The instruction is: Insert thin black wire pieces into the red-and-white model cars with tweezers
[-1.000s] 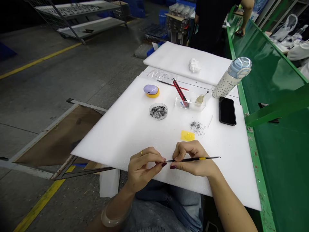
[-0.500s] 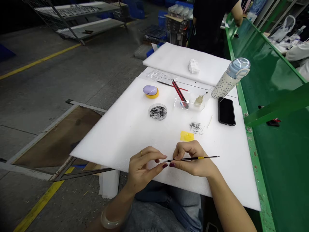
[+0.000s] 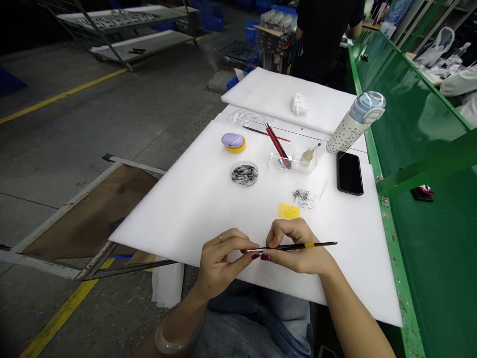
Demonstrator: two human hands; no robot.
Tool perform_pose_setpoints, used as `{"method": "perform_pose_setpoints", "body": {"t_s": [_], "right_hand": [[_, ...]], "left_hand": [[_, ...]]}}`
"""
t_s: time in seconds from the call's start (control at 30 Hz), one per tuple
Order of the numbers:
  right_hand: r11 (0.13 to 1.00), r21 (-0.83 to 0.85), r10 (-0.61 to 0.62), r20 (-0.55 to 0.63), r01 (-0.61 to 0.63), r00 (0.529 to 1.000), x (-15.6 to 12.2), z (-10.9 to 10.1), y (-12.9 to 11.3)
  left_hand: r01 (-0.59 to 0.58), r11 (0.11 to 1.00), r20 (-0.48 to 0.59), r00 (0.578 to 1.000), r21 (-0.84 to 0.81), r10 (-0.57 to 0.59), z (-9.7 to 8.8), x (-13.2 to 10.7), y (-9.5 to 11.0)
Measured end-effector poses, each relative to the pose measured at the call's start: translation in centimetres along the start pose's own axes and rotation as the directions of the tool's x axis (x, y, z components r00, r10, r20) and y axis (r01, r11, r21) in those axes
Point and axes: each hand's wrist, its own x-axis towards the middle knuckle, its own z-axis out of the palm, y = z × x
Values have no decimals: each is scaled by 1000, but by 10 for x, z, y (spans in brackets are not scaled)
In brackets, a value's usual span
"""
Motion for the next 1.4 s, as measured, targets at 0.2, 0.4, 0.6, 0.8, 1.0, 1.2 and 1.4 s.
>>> {"method": "perform_pose_setpoints", "body": {"t_s": [0.2,0.4,0.6,0.8,1.0,1.2,1.4], "right_hand": [[1000,1,-3,11,3,1000,0,0,0],[1000,-5,11,-5,-11,1000,-3,-2,2],[1000,4,13,-4,-13,1000,-5,-2,5],[1000,31,-2,-21,3,1000,-4,-5,6],[990,142,-8,-107,23,994,-2,-7,11],[971,198,-101,-160,133,982,-9,-22,-1],[936,-283,-339,-561,209,756,-67,-103,-84]], "left_hand": [[6,1000,-2,1000,-9,-6,0,-1,-1],[19,999,5,1000,-32,-18,0,-2,-3],[29,999,1,1000,-43,-29,1,-3,-2],[44,999,7,999,-31,-43,-1,-1,-1],[45,999,39,998,-1,-44,-4,-3,-1],[51,999,75,996,11,-52,-5,-5,-4],[22,1000,137,990,1,-22,-7,-5,-7]]}}
